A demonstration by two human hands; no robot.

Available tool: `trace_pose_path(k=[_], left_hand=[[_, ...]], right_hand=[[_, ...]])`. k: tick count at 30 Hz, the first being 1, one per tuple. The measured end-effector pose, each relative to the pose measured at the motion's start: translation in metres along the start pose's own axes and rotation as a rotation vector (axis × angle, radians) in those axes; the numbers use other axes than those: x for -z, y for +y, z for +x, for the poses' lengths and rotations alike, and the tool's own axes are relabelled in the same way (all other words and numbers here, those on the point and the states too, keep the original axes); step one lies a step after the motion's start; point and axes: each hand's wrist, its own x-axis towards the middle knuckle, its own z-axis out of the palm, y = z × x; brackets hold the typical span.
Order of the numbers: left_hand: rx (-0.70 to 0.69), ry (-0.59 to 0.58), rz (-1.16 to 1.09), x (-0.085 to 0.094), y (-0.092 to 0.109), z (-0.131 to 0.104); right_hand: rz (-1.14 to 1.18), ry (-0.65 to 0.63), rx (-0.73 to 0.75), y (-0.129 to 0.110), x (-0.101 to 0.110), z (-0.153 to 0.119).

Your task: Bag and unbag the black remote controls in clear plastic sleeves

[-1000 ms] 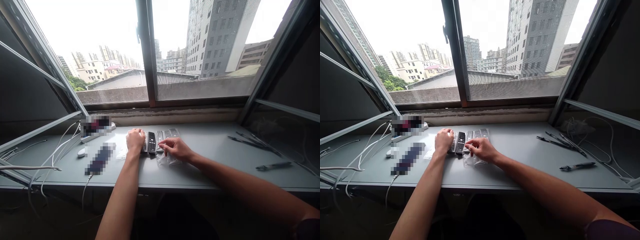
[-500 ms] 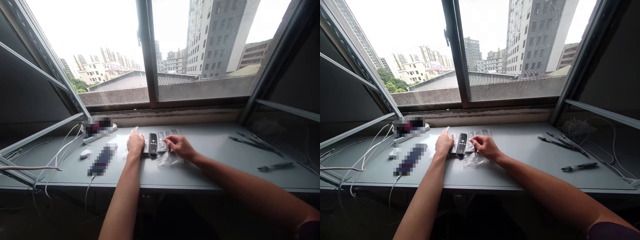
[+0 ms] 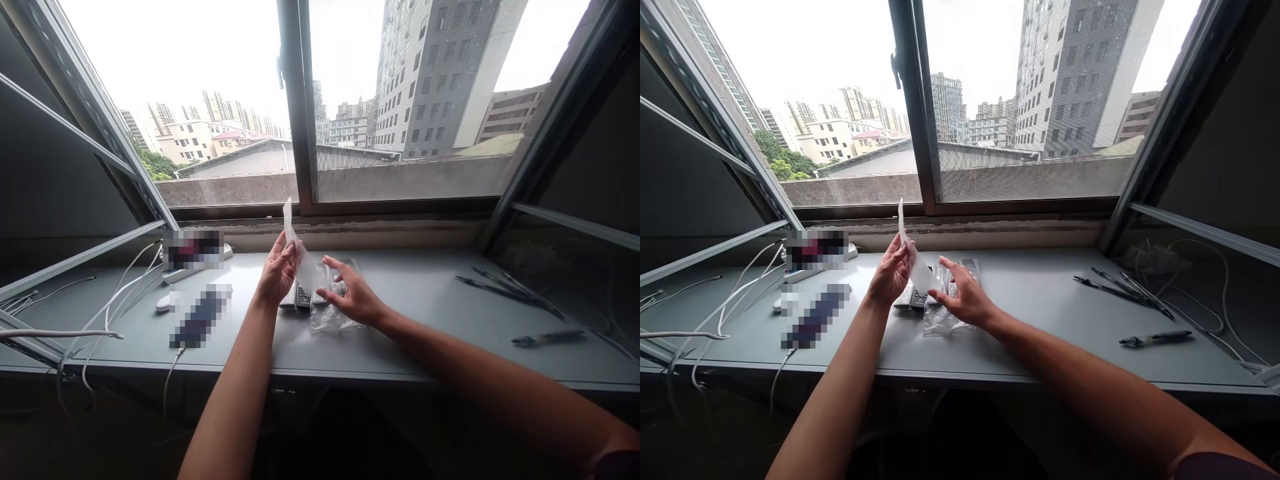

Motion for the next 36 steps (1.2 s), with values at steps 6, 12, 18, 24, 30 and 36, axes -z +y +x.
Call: trace_pose_path(k=[6, 12, 18, 24, 30, 36], left_hand=[[0.053, -0.008, 0.013, 0.004, -0.009, 0.003], [0.177, -0.103, 0.024, -0.001, -0.011, 0.000], [0.378, -0.295, 0.113, 0.000, -0.010, -0.008], [0.245, -0.071, 0.220, 0.012, -0.013, 0.003], [0.080, 0.160, 0.172, 0.013, -0.014, 0.010], [0.112, 0.081, 0.237, 0.006, -0.015, 0.004]], right_hand=[[0.118, -0.042, -0.067, 0.000, 0.000, 0.002], [-0.099, 0.160, 0.102, 0.008, 0.010, 0.007], [-0.252, 0.125, 0.294, 0.011, 0.009, 0.003], [-0.278, 0.153, 0.249, 0.008, 0.002, 0.000], [-0.205, 0.139, 0.238, 0.007, 0.001, 0.001], [-0.072, 0.030, 0.209, 0.000, 0.000, 0.000]])
